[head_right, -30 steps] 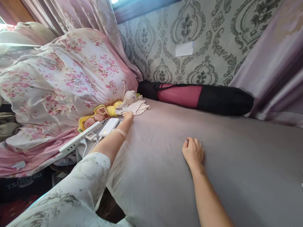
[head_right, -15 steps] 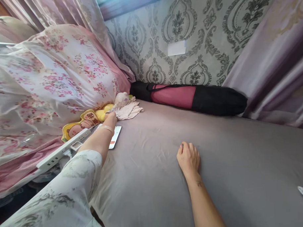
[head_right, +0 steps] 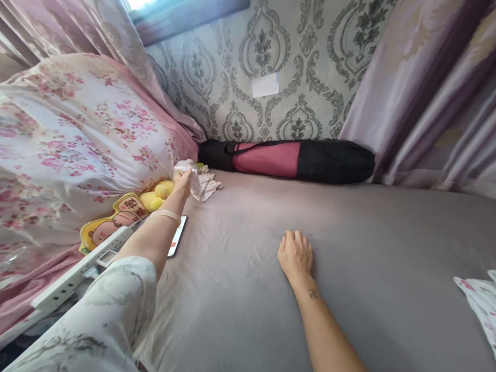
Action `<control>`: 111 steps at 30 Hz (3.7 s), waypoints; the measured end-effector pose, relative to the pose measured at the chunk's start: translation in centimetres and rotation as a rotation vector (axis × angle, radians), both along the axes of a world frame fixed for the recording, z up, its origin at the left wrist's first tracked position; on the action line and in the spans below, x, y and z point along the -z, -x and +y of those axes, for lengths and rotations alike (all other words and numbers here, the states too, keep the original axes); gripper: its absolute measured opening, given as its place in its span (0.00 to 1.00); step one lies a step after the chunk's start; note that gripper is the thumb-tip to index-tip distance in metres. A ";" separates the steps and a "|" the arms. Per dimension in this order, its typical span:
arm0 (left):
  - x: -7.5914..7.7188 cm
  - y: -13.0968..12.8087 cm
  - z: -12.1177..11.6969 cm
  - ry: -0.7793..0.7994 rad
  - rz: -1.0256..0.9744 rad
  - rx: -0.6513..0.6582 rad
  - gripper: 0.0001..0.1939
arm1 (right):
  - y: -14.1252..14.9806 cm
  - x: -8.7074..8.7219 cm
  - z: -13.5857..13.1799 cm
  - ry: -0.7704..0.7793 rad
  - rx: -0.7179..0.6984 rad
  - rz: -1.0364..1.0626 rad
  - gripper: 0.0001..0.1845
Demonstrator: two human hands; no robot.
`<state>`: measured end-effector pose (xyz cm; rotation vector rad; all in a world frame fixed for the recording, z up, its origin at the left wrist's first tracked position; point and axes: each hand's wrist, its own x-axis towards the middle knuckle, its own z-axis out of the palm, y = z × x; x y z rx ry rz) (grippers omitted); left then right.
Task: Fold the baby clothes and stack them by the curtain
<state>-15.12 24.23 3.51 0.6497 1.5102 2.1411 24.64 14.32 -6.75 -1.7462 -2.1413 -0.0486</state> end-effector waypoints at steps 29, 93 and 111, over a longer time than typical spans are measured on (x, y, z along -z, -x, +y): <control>-9.6 -23.9 -5.7 -0.023 0.235 1.200 0.13 | -2.7 -8.4 0.2 -0.129 -0.355 1.010 0.17; -5.6 -21.0 -13.2 0.110 0.664 1.120 0.16 | -11.7 -14.4 -2.9 0.010 -0.287 0.563 0.17; -16.3 -18.8 -12.1 0.129 1.207 0.900 0.13 | -13.9 -25.8 -2.1 -0.101 -0.247 0.226 0.24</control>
